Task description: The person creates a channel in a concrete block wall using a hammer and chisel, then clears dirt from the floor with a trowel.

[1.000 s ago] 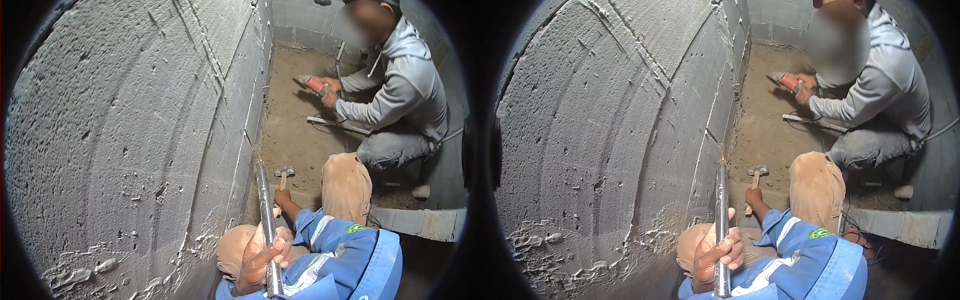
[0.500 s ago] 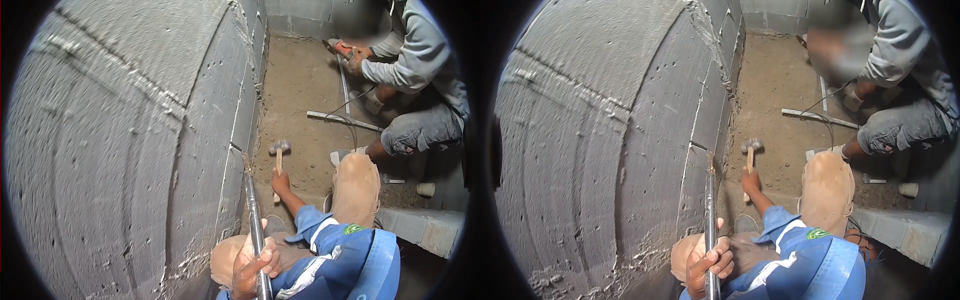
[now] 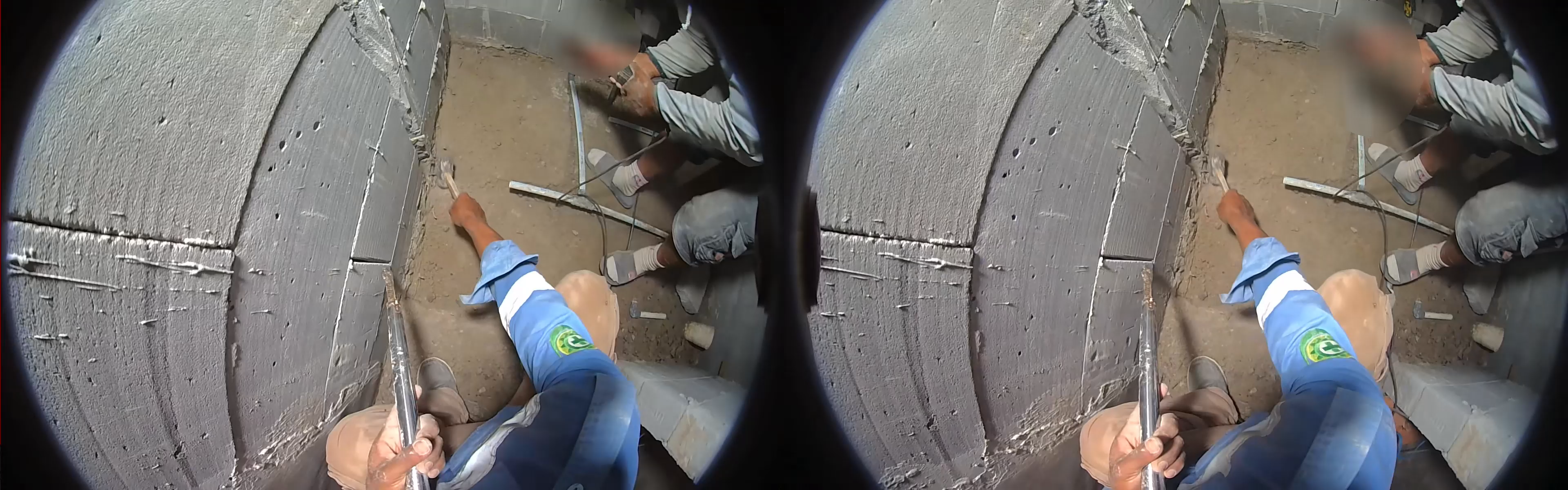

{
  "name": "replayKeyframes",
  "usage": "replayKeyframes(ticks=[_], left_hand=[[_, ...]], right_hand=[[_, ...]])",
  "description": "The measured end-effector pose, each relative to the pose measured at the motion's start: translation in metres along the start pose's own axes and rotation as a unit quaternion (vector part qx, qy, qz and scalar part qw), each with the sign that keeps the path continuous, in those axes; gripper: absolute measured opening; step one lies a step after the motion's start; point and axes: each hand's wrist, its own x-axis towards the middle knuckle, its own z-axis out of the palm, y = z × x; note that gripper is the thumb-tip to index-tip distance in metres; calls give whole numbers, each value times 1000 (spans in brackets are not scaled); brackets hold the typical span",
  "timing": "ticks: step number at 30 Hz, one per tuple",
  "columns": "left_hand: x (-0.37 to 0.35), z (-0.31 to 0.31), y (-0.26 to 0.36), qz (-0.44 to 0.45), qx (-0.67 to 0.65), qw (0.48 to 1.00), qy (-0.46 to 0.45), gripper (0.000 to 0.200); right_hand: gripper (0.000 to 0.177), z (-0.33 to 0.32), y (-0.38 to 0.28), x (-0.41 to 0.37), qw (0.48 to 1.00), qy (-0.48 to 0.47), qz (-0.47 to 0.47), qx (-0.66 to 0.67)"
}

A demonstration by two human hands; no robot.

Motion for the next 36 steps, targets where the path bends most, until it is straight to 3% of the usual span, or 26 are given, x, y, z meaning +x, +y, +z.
replayKeyframes(ticks=[2, 5, 7, 8, 11, 13, 17, 19, 22, 26, 29, 31, 32, 34, 36], left_hand=[[3, 1, 0, -5, -7, 1000, 3, 74], [7, 7, 7, -19, -27, 999, 6, 76], [10, 10, 12, -29, -40, 999, 0, 76], [12, 11, 13, -35, -46, 998, -2, 77], [13, 8, 13, -41, -62, 997, 3, 78], [12, 7, 9, -36, -46, 998, 19, 77], [13, 7, 2, -2, 38, 998, 53, 74], [10, 0, 0, -6, 19, 998, 53, 76], [8, -4, -4, -7, -7, 999, 51, 79], [9, -4, -3, 2, -9, 999, 41, 78], [11, 0, -1, 7, -8, 999, 33, 78], [14, 4, 2, 3, -6, 999, 36, 78], [16, 6, 4, 0, -1, 999, 40, 78], [20, 10, 6, -2, 10, 999, 49, 78], [23, 11, 8, -3, 26, 998, 52, 74]], right_hand=[[35, 4, 12, -4, 998, -38, 22, -35], [35, 7, 35, -10, 998, -5, 63, -22], [38, -7, 32, -2, 989, 4, 89, 115], [38, -9, 31, -7, 989, 3, 92, 116], [42, -10, 19, -23, 975, 65, 31, 209], [41, 0, 3, -34, 938, 234, -45, 253], [37, 9, -16, -28, 930, 247, -102, 253], [36, 22, -15, -23, 945, 191, -82, 254], [34, 43, 0, -19, 997, 31, -19, 70], [35, 26, 18, -17, 998, 16, 15, 58], [38, 8, 18, -39, 995, 54, 1, 83], [40, -5, 5, -60, 967, 146, -65, 197], [40, -5, -2, -68, 968, 146, -66, 195], [43, -4, -16, -78, 930, 252, -115, 240], [41, 9, -15, -80, 937, 256, -104, 215]])
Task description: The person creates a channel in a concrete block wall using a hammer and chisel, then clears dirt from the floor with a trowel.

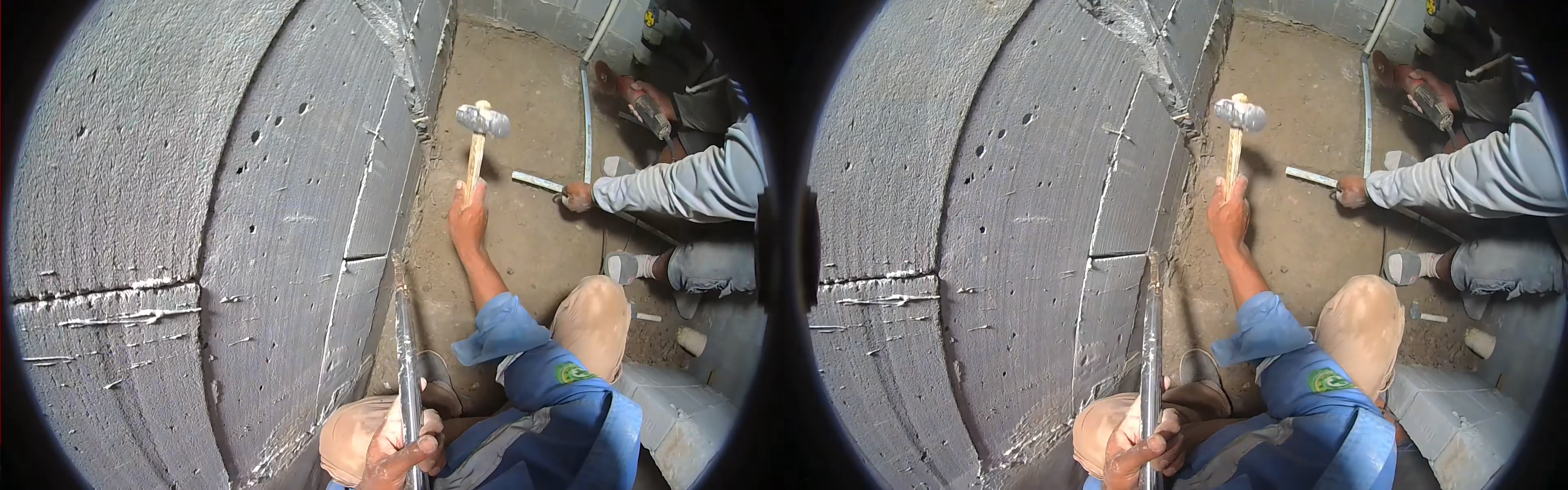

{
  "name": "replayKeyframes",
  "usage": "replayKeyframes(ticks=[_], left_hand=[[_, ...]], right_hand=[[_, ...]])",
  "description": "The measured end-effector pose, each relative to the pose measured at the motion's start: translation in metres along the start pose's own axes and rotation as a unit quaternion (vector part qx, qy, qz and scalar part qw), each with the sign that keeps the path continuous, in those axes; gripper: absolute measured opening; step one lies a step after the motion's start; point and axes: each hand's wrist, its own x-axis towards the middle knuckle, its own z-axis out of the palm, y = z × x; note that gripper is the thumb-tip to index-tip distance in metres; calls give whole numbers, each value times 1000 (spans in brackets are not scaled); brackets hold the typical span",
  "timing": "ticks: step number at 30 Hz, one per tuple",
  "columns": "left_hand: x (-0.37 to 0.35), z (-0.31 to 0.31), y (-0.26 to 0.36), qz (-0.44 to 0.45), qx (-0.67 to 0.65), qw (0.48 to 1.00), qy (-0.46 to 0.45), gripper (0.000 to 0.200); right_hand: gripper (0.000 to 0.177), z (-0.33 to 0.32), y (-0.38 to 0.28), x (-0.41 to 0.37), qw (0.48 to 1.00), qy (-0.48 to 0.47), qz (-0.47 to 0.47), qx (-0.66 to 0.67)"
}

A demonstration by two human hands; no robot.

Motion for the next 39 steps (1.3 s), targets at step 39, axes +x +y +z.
replayKeyframes(ticks=[39], left_hand=[[-27, -21, 11, -5, 76, 996, -42, 42]], right_hand=[[27, 23, 137, -83, 952, -214, -3, -219]])
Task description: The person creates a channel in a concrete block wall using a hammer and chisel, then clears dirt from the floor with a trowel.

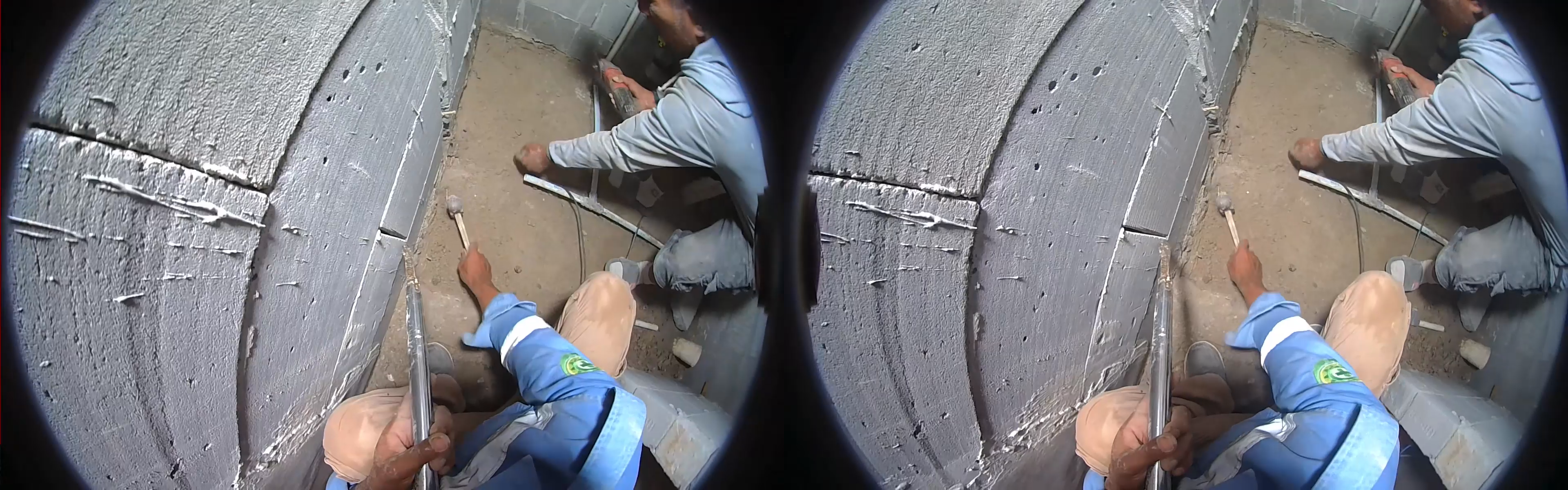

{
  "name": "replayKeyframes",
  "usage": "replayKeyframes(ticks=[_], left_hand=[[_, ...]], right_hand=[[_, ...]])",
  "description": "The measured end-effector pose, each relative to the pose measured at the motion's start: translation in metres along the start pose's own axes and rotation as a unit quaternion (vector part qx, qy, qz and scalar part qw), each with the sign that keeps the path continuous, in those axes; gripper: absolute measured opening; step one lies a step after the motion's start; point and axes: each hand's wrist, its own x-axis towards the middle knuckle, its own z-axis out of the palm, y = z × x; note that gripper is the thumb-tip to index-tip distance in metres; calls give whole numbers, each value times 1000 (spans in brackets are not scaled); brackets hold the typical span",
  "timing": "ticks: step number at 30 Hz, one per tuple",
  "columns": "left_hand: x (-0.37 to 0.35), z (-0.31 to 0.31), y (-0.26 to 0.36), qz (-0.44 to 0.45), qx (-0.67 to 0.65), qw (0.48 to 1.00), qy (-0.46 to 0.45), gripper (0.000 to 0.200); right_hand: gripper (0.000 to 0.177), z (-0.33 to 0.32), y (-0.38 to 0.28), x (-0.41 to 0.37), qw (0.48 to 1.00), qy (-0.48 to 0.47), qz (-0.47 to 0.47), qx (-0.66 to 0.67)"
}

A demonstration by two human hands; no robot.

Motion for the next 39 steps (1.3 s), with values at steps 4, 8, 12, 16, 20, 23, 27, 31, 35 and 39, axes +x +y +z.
replayKeyframes(ticks=[4, 8, 12, 16, 20, 23, 27, 31, 35, 39], left_hand=[[0, -2, 1, -2, -8, 1000, -3, 48], [6, -3, 4, -2, -10, 1000, -7, 53], [5, -4, 5, -4, -5, 1000, -7, 59], [1, -3, 6, -5, -3, 1000, -3, 65], [-8, -6, 7, -2, -10, 1000, -6, 72], [-8, -10, 9, 5, -17, 1000, -19, 76], [-6, -27, 6, 2, -87, 992, -88, 80], [-3, -31, 10, -28, -103, 990, -98, 82], [-5, -37, 6, -22, -112, 990, -82, 83], [-8, -30, 1, 21, -91, 991, -96, 79]], right_hand=[[28, -10, -3, -21, 1000, -12, 4, 28], [34, -25, -41, -12, 997, 26, 6, 78], [42, -32, -65, 7, 995, 33, 16, 98], [49, -20, -49, 29, 997, -56, 40, 23], [55, -39, -55, 7, 994, -76, 55, 49], [59, -52, -75, -20, 991, -53, 66, 107], [55, -88, -114, -72, 965, 53, 25, 257], [44, -77, -104, -100, 946, 119, -72, 293], [48, -35, -76, -117, 988, 0, -19, 151], [54, -55, -83, -99, 979, -181, 66, 66]])
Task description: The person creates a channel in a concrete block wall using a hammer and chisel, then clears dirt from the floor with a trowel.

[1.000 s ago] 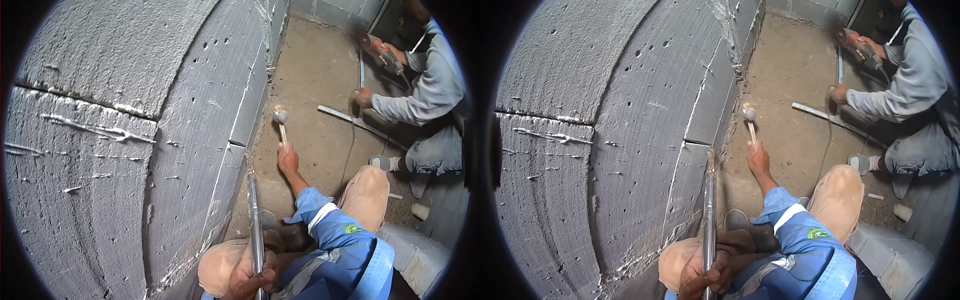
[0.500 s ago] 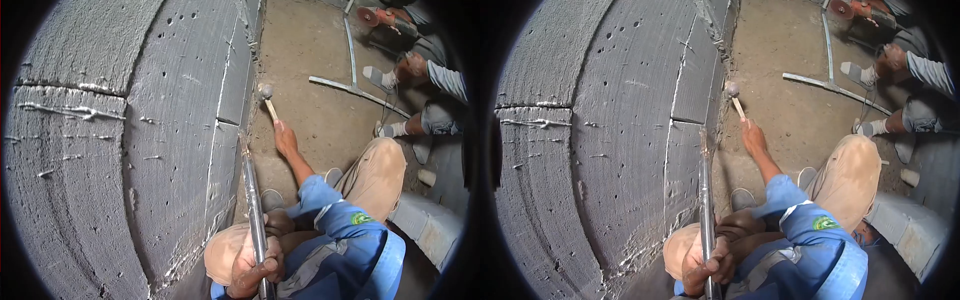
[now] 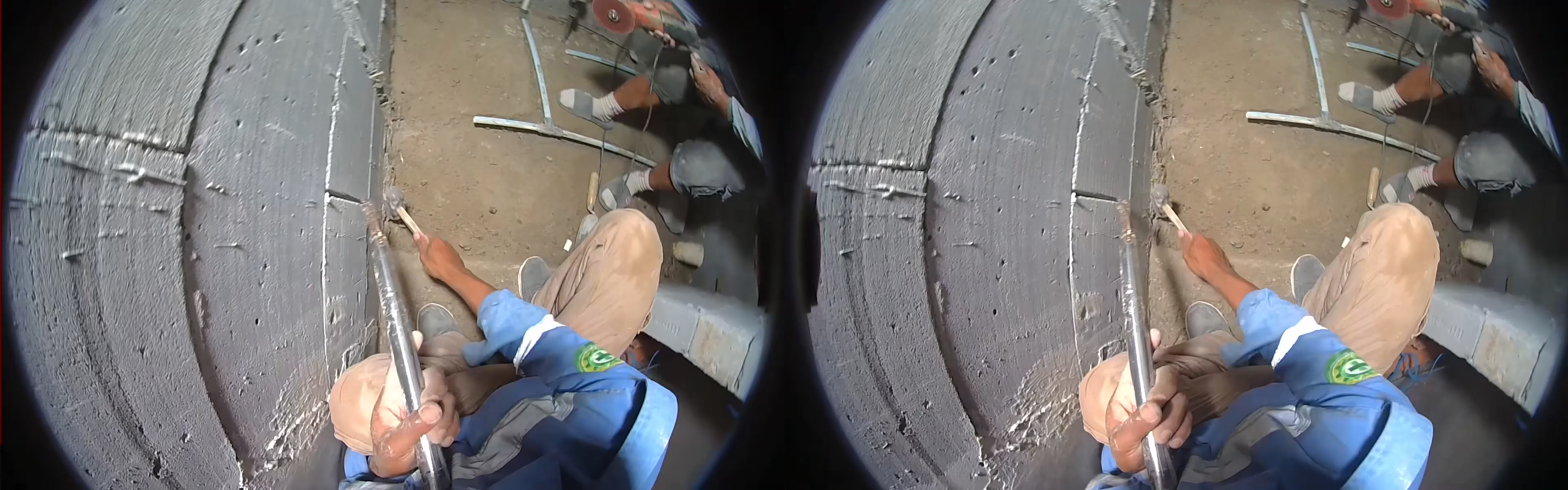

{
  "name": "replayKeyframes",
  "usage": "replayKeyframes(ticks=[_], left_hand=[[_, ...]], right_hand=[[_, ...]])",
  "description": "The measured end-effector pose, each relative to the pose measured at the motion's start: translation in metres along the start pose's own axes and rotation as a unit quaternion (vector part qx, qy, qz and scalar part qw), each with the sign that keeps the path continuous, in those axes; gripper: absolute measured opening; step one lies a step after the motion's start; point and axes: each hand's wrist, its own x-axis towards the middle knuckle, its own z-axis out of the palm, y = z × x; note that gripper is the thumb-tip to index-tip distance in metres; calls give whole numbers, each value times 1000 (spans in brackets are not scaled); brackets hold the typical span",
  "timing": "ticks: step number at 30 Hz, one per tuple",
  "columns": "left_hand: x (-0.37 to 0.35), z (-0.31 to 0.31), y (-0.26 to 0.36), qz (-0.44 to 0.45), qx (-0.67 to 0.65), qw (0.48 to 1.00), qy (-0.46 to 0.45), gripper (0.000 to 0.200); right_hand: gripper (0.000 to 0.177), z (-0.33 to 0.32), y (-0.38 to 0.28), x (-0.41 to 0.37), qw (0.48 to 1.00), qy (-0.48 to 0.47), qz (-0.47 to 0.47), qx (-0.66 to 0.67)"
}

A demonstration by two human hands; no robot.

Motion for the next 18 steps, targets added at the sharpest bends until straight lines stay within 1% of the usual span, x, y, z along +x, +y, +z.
replayKeyframes(ticks=[1, 2, 4, 5, 7, 8, 10, 11, 13, 14, 15, 16, 18], left_hand=[[-1, 3, -3, 18, 10, 1000, -2, 76], [-7, 4, -7, 9, 10, 1000, 6, 76], [-5, 4, -6, 14, 10, 1000, 2, 75], [-5, 6, -6, 13, 9, 1000, 8, 74], [-4, 4, -8, 11, 1, 1000, 10, 73], [-1, 3, -9, 14, 0, 1000, -9, 71], [1, 0, -12, 17, -12, 1000, -9, 72], [3, 1, -13, 16, -14, 1000, -9, 72], [6, 2, -18, 16, -18, 1000, -6, 73], [7, 3, -19, 17, -19, 1000, -3, 74], [6, 3, -21, 17, -21, 1000, -2, 74], [7, 4, -21, 18, -21, 1000, -5, 75], [6, 4, -23, 17, -24, 1000, -2, 76]], right_hand=[[54, -13, -4, 0, 1000, -19, -18, 10], [54, -13, -1, -4, 1000, -24, -7, 16], [52, -27, -13, 12, 985, 107, -74, 115], [52, -41, -25, 7, 984, 108, -69, 124], [47, -65, -41, -1, 941, 237, -103, 220], [47, -64, -40, -1, 941, 239, -97, 220], [44, -57, -39, 1, 907, 313, -125, 255], [44, -45, -31, 3, 906, 312, -127, 256], [47, -7, 4, 1, 969, 193, -14, 152], [49, 20, 33, 4, 989, 114, 2, 89], [51, 34, 52, 8, 999, 36, 17, 24], [51, 23, 44, 12, 999, 41, 9, 22], [58, 13, 36, 10, 989, 86, 60, 108]])
